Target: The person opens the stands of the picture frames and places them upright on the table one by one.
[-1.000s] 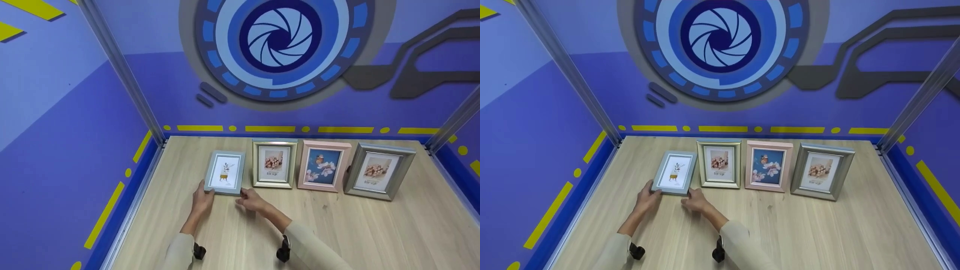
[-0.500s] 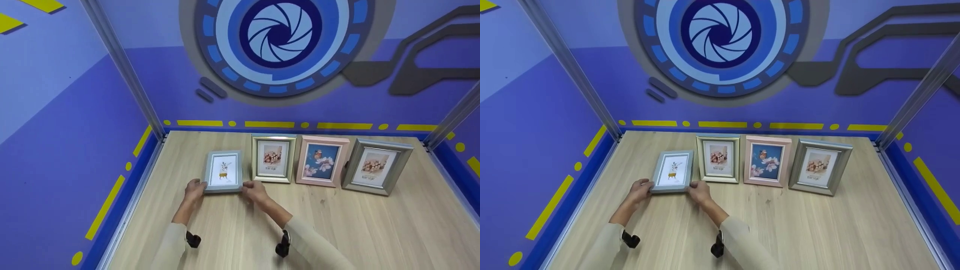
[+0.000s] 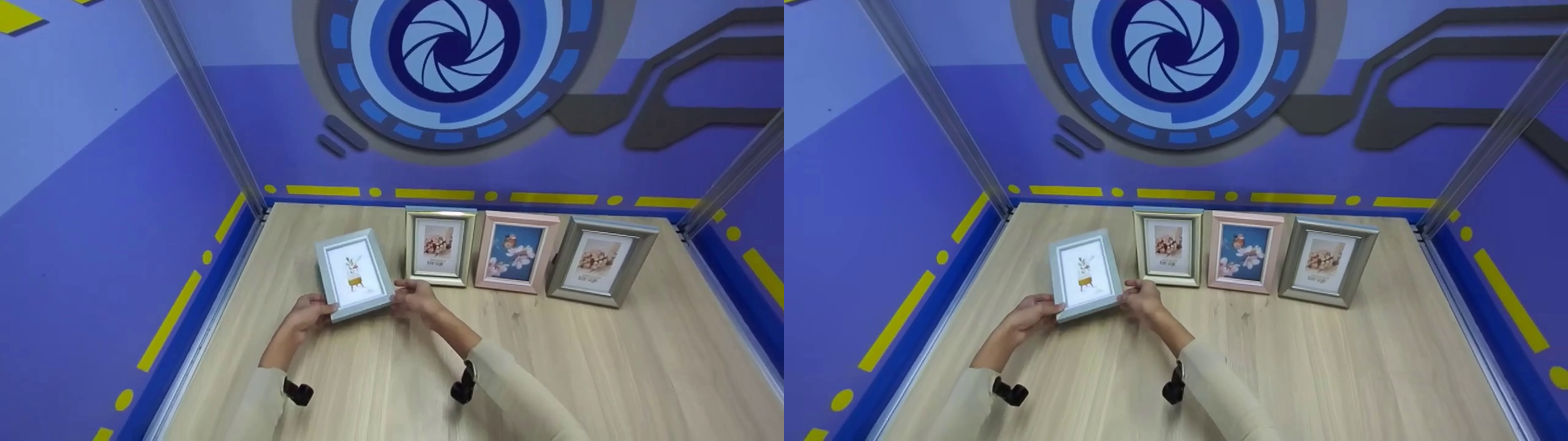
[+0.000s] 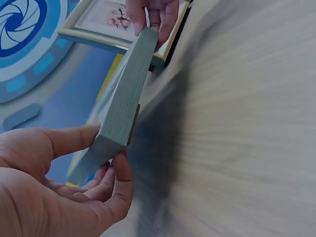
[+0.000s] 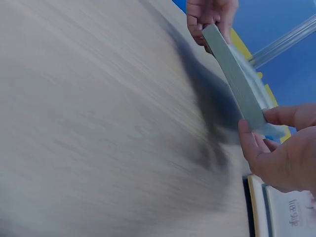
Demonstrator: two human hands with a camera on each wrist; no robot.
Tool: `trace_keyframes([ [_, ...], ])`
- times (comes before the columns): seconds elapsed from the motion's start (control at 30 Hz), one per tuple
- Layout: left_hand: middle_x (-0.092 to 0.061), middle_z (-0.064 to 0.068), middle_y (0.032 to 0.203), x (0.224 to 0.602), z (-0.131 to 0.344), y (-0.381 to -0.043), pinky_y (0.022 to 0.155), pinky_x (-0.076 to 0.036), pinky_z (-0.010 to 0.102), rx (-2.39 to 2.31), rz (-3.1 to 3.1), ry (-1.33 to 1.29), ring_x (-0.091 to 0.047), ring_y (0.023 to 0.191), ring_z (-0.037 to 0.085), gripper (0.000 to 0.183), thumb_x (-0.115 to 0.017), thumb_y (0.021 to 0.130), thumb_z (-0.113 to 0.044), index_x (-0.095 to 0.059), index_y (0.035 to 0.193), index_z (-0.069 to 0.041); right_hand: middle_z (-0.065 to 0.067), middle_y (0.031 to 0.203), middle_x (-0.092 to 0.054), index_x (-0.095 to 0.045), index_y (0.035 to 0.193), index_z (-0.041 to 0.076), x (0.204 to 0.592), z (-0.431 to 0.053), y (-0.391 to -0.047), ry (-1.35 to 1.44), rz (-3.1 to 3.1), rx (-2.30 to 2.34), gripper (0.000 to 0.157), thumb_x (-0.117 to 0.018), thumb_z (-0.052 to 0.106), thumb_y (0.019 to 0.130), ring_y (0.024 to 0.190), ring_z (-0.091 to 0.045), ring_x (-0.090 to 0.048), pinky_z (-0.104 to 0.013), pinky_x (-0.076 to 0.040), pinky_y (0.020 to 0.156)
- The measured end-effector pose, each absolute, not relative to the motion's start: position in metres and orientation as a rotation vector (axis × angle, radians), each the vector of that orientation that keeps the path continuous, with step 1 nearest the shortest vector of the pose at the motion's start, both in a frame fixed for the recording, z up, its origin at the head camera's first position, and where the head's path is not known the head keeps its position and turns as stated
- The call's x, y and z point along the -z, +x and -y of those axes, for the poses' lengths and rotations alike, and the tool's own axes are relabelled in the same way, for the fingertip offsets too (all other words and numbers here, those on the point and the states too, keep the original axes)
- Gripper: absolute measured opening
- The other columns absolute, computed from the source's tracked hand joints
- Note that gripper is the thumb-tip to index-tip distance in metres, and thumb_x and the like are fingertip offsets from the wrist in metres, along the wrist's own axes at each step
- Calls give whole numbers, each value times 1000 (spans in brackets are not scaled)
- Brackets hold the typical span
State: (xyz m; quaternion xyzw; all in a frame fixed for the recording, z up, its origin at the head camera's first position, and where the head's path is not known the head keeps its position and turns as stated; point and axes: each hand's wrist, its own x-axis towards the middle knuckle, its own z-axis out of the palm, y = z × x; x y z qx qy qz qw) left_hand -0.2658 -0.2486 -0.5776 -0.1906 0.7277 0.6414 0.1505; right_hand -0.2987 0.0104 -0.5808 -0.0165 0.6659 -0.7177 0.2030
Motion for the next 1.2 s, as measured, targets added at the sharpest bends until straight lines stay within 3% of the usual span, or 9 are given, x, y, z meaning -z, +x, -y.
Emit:
trace_keyframes([
  [0.1, -63, 13, 97, 566, 242, -260, 95, -45, 48, -1880, -2105, -474, -60, 86, 19, 42, -71, 81, -5, -48, 115, 6, -21, 102, -58, -44, 129, -17, 572, -19, -299, -165, -1872, 1990, 49, -57, -4, 83, 83, -19, -62, -41, -54, 86],
  [0.27, -62, 10, 97, 542, 231, -252, 90, -47, 44, -1908, -2118, -332, -59, 86, 17, 44, -74, 79, -6, -48, 113, 2, -27, 114, -58, -46, 127, -17, 556, -40, -298, -341, -1914, 1899, 45, -55, -1, 86, 92, -18, -61, -45, -50, 93],
  [0.43, -60, 12, 102, 524, 215, -240, 77, -46, 32, -1971, -2078, -228, -56, 89, 19, 49, -75, 77, -4, -48, 117, -2, -17, 110, -60, -54, 121, -7, 542, -60, -293, -298, -2035, 1767, 41, -65, 17, 89, 96, -19, -60, -40, -52, 90],
  [0.53, -59, 12, 105, 516, 201, -231, 77, -46, 31, -1977, -2096, -155, -56, 91, 19, 50, -75, 77, -6, -47, 118, -3, -12, 107, -61, -57, 118, -2, 534, -71, -290, -261, -2097, 1733, 44, -70, 25, 86, 95, -18, -58, -35, -54, 85],
  [0.8, -58, 15, 109, 493, 161, -217, 75, -48, 28, -2004, -2098, 102, -55, 93, 21, 54, -78, 75, -5, -46, 119, -3, -18, 108, -57, -44, 139, 12, 523, -112, -283, -415, -2106, 1765, 63, -72, 20, 84, 96, -23, -59, -39, -57, 79],
  [1.0, -56, 11, 114, 483, 120, -216, 78, -48, 28, -1893, -2161, 290, -56, 96, 21, 59, -81, 73, -15, -49, 122, -7, -18, 118, -56, -44, 136, 8, 529, -140, -274, -298, -2032, 1800, 57, -69, 21, 87, 100, -24, -59, -43, -56, 81],
  [1.2, -58, 5, 106, 478, 83, -213, 76, -49, 28, -1771, -2287, 422, -56, 90, 17, 55, -81, 74, -30, -50, 116, -14, -17, 124, -56, -38, 140, 3, 543, -156, -267, -283, -1893, 1842, 56, -62, 19, 92, 103, -22, -61, -44, -54, 85],
])
